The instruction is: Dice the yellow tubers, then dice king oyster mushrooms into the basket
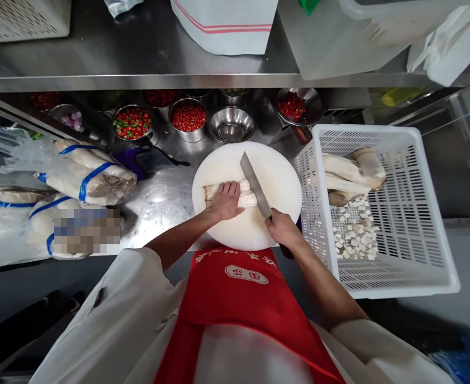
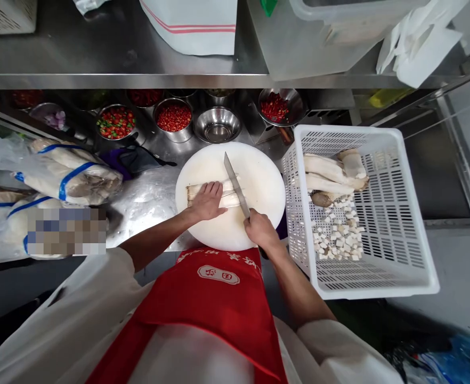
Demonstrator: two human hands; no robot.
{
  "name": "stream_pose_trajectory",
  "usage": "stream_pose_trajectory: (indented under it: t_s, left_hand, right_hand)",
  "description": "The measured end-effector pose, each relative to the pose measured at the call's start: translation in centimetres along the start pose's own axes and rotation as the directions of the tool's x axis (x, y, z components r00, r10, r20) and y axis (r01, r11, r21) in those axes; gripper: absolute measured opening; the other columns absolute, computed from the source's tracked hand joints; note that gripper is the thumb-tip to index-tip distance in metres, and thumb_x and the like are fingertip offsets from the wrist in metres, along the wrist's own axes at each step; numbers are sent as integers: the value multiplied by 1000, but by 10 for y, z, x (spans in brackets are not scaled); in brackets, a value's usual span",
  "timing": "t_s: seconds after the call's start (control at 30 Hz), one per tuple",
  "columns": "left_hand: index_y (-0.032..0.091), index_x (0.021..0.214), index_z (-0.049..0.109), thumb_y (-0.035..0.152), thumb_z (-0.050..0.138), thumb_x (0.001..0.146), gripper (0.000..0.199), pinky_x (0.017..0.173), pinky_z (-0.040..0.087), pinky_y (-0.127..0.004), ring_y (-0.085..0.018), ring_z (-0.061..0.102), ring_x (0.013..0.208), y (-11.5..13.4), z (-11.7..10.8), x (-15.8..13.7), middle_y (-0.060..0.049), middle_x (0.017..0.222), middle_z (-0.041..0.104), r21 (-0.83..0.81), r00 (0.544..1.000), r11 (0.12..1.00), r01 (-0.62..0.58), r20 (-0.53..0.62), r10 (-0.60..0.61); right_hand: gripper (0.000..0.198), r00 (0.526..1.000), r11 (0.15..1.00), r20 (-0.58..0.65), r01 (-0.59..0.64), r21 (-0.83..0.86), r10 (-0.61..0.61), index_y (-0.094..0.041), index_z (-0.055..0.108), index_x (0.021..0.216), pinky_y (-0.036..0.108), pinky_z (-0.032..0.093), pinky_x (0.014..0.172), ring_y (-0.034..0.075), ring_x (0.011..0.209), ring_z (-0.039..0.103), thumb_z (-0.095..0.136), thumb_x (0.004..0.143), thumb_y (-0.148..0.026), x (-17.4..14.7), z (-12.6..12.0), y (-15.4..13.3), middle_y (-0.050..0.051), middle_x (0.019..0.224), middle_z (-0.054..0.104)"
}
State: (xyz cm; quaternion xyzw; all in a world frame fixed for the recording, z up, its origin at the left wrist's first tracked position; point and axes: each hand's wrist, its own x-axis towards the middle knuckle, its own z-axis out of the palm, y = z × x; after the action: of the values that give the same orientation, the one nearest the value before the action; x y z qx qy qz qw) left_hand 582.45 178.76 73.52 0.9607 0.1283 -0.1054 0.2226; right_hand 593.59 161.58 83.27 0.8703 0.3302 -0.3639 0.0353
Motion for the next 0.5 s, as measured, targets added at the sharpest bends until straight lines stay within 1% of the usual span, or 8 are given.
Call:
stream_pose_trajectory:
  t_s: [0.07, 0.13, 0.2, 0.3, 0.33, 0.4, 0.5]
  left_hand:
    - [3, 148, 29, 58, 53, 83, 89, 117, 20, -47, -38, 34, 137, -1, -1, 0, -23, 149, 39, -7, 1000, 1000, 0, 5, 0]
    - [3, 149, 27, 61, 53, 82, 92, 118, 20, -46, -37, 33, 139, -3, -1, -1, -23, 150, 38, -6, 1000, 1000, 2, 25, -1]
    - [4, 150, 24, 65, 54, 79, 98, 119, 18, -46, -37, 30, 141, -6, -1, -2, -22, 154, 33, 2, 998, 1000, 4, 57, -4]
    - [3, 150, 23, 67, 57, 75, 105, 121, 13, -46, -37, 24, 145, -10, 2, -5, -24, 157, 27, 8, 997, 999, 37, 68, -37]
    - [2, 150, 23, 66, 58, 75, 105, 122, 11, -46, -37, 23, 146, -10, 4, -6, -24, 157, 27, 6, 997, 999, 51, 62, -51]
    - [1, 149, 24, 64, 58, 76, 102, 122, 9, -46, -37, 23, 146, -11, 7, -8, -25, 155, 29, -2, 996, 997, 74, 54, -74]
    - [0, 149, 27, 61, 57, 77, 99, 122, 9, -47, -38, 26, 144, -10, 10, -9, -25, 153, 33, -16, 997, 997, 73, 36, -73]
  right_hand:
    - [22, 999, 1000, -42, 1, -21, -2, -15, 59, 103, 30, 36, 69, 26, 85, 65, 42, 92, -24, 15, 7, -4, 14, 92, 70]
    - [25, 998, 1000, -66, 12, -23, -14, -14, 59, 106, 30, 37, 72, 26, 89, 64, 40, 94, -25, 19, 12, -5, 14, 95, 70]
    - [28, 995, 1000, -99, 22, -11, -23, -14, 59, 107, 30, 38, 73, 26, 89, 64, 38, 95, -28, 13, 12, -4, 14, 94, 70]
    - [28, 990, 998, -143, 24, 61, -15, -17, 59, 100, 29, 37, 68, 24, 80, 64, 38, 95, -35, -10, 8, -2, 10, 81, 69]
    - [27, 991, 996, -137, 18, 92, -5, -18, 59, 96, 28, 37, 66, 23, 75, 63, 39, 95, -36, -18, 6, -1, 8, 75, 68]
    - [24, 997, 991, -81, -6, 137, 17, -19, 58, 91, 28, 36, 63, 22, 67, 61, 41, 94, -35, -32, 2, 0, 5, 65, 64]
    - [19, 999, 986, 23, -36, 160, 33, -20, 56, 88, 28, 35, 60, 20, 62, 60, 42, 93, -32, -39, -2, 2, 3, 61, 61]
